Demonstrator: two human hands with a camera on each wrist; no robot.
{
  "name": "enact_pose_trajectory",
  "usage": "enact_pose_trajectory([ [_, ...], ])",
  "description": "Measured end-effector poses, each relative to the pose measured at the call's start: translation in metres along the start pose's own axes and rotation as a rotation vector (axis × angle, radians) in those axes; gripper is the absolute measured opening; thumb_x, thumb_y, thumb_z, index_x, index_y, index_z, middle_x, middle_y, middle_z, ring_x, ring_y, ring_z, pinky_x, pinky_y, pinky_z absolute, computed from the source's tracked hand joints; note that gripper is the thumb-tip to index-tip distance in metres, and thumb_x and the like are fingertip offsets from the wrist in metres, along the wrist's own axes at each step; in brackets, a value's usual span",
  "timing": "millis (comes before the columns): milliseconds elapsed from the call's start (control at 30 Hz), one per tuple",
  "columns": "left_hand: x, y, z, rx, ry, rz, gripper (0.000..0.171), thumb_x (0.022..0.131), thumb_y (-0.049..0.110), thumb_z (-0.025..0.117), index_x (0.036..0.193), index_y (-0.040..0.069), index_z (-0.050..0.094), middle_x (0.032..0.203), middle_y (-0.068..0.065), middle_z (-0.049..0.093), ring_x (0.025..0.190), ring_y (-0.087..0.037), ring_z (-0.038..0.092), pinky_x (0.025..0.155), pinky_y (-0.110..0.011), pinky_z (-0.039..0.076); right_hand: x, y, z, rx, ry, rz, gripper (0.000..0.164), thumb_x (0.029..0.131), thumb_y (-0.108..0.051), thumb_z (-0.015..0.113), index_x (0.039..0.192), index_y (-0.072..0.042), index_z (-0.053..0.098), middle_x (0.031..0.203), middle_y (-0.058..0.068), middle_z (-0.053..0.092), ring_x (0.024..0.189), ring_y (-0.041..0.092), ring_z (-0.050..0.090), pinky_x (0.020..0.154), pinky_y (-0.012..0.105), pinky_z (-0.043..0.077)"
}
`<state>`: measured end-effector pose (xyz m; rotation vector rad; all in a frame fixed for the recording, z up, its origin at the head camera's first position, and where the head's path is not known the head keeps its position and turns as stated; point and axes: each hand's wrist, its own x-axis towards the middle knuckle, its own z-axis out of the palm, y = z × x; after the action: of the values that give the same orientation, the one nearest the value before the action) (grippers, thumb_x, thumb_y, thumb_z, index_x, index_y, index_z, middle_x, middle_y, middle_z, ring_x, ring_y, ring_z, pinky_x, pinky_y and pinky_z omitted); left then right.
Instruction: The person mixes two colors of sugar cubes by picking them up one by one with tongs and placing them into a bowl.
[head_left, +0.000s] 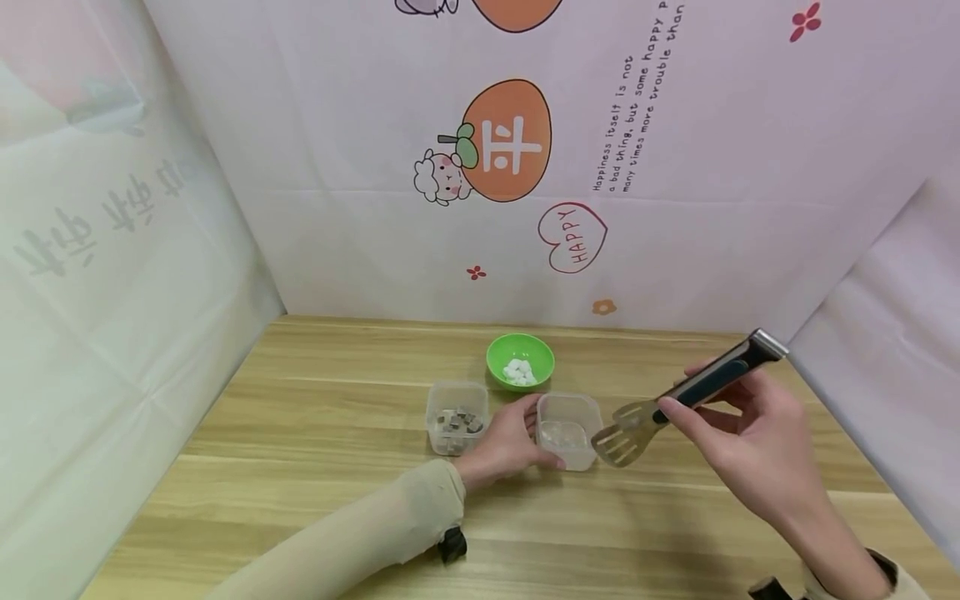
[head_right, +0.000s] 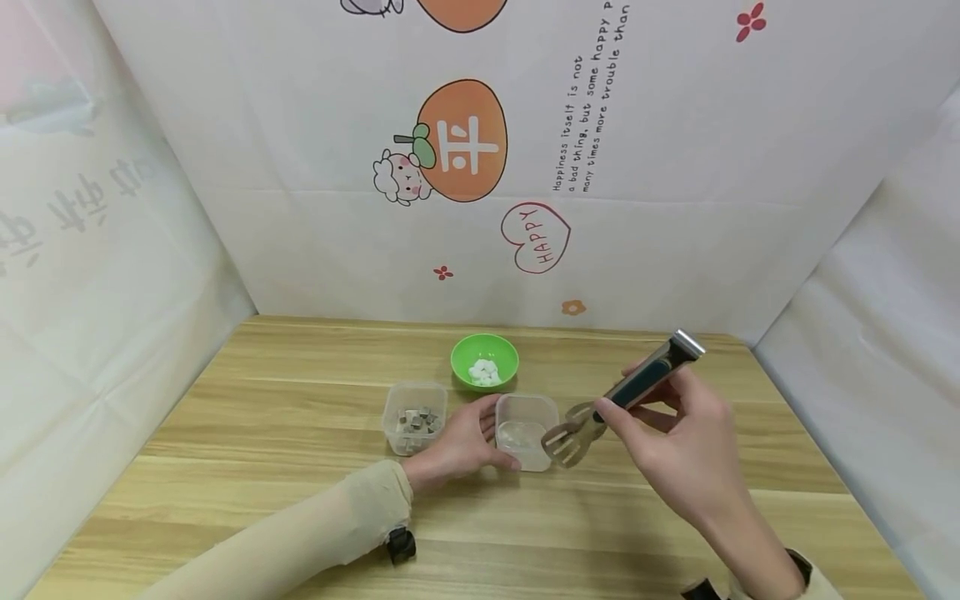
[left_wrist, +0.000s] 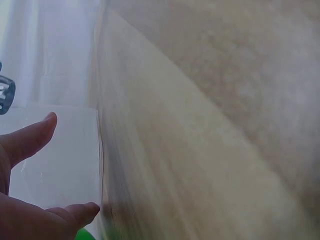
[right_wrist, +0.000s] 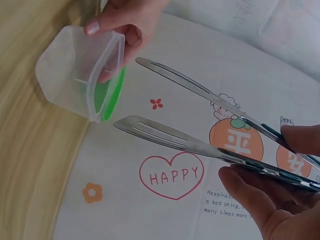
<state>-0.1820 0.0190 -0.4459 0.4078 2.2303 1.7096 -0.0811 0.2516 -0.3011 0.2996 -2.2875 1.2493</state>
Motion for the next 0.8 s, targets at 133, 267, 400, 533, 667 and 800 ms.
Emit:
enact_pose_trajectory([
  [133, 0.001, -0.001, 0.002, -0.001, 0.003, -0.002, 0.108, 0.065, -0.005, 0.097, 0.158, 0.000, 0.041, 0.158, -0.016, 0.049, 0.142, -0.030, 0.051, 0.117, -0.037, 0.043, -0.013, 0.005, -0.002, -0.026, -0.016, 0.025, 0.043, 0.081, 0.010, 0.086, 0.116, -0.002, 0.066, 0.103, 0.004, 0.069, 0.087, 0.009, 0.071, 0.075, 0.020, 0.062],
  [267, 0.002, -0.001, 0.004, -0.009, -0.001, 0.001, 0.108, 0.066, -0.006, 0.096, 0.158, -0.001, 0.040, 0.158, -0.016, 0.049, 0.142, -0.031, 0.051, 0.117, -0.038, 0.043, -0.025, 0.011, -0.004, -0.055, -0.030, 0.071, 0.044, 0.081, 0.006, 0.088, 0.117, -0.006, 0.066, 0.101, 0.002, 0.069, 0.088, 0.006, 0.071, 0.074, 0.019, 0.062],
  [400, 0.003, 0.001, 0.005, -0.009, -0.003, 0.004, 0.108, 0.066, -0.005, 0.096, 0.158, -0.002, 0.039, 0.159, -0.017, 0.048, 0.143, -0.032, 0.050, 0.117, -0.037, 0.043, -0.034, 0.014, -0.006, -0.066, -0.041, 0.110, 0.044, 0.084, 0.002, 0.088, 0.120, -0.006, 0.064, 0.103, 0.003, 0.070, 0.089, 0.006, 0.071, 0.074, 0.020, 0.063],
  [533, 0.003, 0.002, 0.006, 0.003, -0.005, 0.005, 0.110, 0.066, -0.005, 0.097, 0.159, -0.003, 0.038, 0.160, -0.018, 0.046, 0.143, -0.032, 0.049, 0.117, -0.037, 0.043, -0.042, 0.014, -0.006, -0.077, -0.057, 0.160, 0.042, 0.086, -0.004, 0.088, 0.121, -0.006, 0.064, 0.104, 0.006, 0.069, 0.090, 0.008, 0.071, 0.075, 0.022, 0.063],
  [667, 0.004, 0.004, 0.008, 0.002, -0.006, 0.009, 0.108, 0.066, -0.004, 0.097, 0.158, -0.003, 0.040, 0.158, -0.018, 0.048, 0.142, -0.032, 0.051, 0.117, -0.037, 0.044, -0.050, 0.017, -0.006, -0.095, -0.069, 0.226, 0.042, 0.088, -0.012, 0.088, 0.122, -0.008, 0.063, 0.105, 0.006, 0.069, 0.092, 0.006, 0.071, 0.075, 0.022, 0.063],
  [800, 0.005, 0.006, 0.012, -0.001, -0.008, 0.011, 0.107, 0.065, -0.004, 0.097, 0.157, -0.002, 0.042, 0.156, -0.016, 0.051, 0.141, -0.032, 0.052, 0.117, -0.038, 0.044, -0.056, 0.019, -0.005, -0.104, -0.066, 0.274, 0.045, 0.088, -0.016, 0.089, 0.124, -0.009, 0.062, 0.105, 0.006, 0.070, 0.092, 0.005, 0.070, 0.074, 0.021, 0.063],
])
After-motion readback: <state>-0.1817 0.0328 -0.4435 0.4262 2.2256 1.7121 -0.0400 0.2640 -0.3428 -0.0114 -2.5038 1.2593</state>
